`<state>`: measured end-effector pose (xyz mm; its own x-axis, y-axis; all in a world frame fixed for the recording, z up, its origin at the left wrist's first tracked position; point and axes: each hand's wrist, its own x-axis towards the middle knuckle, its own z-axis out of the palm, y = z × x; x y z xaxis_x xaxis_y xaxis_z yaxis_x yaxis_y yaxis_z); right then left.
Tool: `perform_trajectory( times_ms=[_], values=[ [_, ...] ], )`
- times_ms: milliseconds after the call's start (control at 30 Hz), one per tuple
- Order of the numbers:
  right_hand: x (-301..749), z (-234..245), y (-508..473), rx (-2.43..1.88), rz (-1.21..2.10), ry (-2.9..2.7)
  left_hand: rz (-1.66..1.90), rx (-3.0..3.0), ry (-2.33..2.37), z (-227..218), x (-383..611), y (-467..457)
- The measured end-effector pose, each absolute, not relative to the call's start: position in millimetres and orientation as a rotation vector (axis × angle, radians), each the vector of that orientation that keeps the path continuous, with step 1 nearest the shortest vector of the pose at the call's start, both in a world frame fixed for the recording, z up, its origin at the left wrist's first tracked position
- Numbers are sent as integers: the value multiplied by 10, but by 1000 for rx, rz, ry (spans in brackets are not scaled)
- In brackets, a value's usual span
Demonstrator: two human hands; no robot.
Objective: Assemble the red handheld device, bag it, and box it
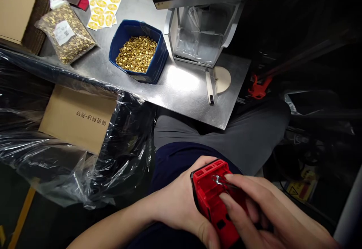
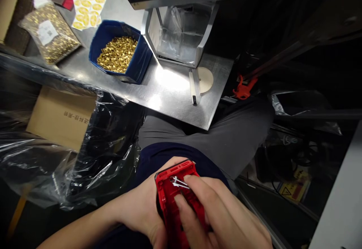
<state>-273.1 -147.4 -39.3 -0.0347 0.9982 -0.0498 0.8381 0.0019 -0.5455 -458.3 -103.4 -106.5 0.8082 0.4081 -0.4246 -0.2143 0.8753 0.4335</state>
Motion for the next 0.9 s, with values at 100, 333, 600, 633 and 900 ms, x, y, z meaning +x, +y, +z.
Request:
perform_trajectory(
  times_ms=[100,333,600,633,900],
  values=[
    [-2666,-420,-1406,-1717,608,-2082,322,340,448,-1063,-4570,-980],
    [-2586,-408,-1392,-1644,784,-2087,162,322,293,-1029,-4566,-913],
    [-2630,-346,-1359,-1712,768,-2031,131,317,348,-1062,-4619,-1002],
    [-2634,-344,-1358,-1718,764,-2033,143,318,357,-1058,-4619,-1010],
    [-2531,-367,-1474,-1724,819,-2167,141,364,344,-1045,-4614,-995]
  ],
)
